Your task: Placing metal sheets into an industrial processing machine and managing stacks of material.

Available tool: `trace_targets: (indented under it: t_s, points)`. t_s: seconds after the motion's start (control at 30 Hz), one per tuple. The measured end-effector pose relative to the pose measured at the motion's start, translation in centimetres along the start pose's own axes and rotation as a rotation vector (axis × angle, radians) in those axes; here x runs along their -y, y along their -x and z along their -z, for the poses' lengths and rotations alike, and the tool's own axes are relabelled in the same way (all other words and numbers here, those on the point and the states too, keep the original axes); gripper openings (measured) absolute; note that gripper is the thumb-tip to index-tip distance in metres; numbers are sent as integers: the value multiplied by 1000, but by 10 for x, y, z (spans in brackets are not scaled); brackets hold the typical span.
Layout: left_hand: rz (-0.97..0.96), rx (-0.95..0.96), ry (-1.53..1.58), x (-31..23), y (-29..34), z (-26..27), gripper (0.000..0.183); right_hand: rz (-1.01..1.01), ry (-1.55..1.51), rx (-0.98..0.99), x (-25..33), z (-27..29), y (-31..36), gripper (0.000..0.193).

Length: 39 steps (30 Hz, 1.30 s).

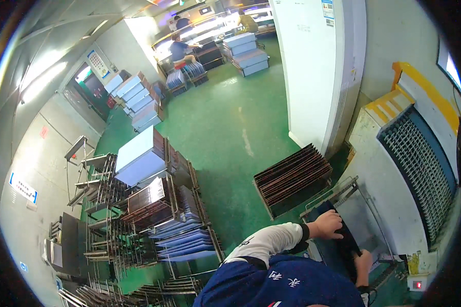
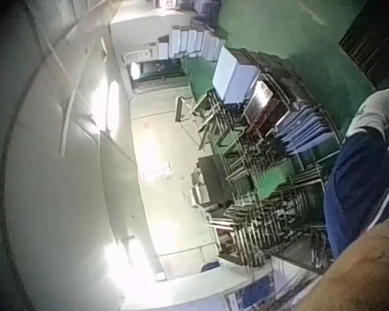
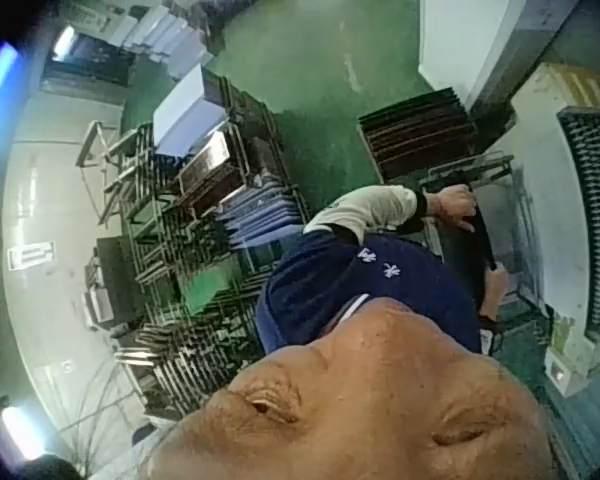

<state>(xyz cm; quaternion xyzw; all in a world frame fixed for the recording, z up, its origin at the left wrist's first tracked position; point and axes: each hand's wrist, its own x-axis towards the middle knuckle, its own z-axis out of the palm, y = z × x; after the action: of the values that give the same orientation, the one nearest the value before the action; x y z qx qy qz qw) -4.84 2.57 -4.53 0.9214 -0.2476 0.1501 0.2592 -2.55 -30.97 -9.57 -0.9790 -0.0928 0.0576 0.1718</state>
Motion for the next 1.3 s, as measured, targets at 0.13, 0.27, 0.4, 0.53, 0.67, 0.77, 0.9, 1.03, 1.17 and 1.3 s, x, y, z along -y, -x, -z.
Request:
trace_targets:
  t_s: [0.13,0.27,0.4,0.53,0.67,0.77,0.9,1.03,1.17,1.3]
  points:
    - [-1,-14,5,3,3,-3,48,-36,-8,85,14,12,0,40]
    - [44,74,5,-3,-1,5,45,-33,5,122,21,21,1,41]
    - [-2,6,-7,3,1,-6,48,-25,-2,88,19,18,2,42]
    - [3,-6,1,3,3,-3,47,-65,8,137,37,32,4,42]
    - [-5,0,7,0,1,-1,47,-18,18,84,16,16,3,43]
    - [-1,-3,9,0,2,0,48,-12,41,89,18,18,3,42]
    - [73,100,6,-6,0,11,44,-37,17,125,31,30,6,40]
    - [7,10,14,0,3,0,48,-56,18,146,26,25,2,40]
    - [7,22,8,-2,2,4,47,-44,30,126,28,26,4,40]
    - [-1,1,10,-4,1,6,46,-57,11,111,24,23,5,39]
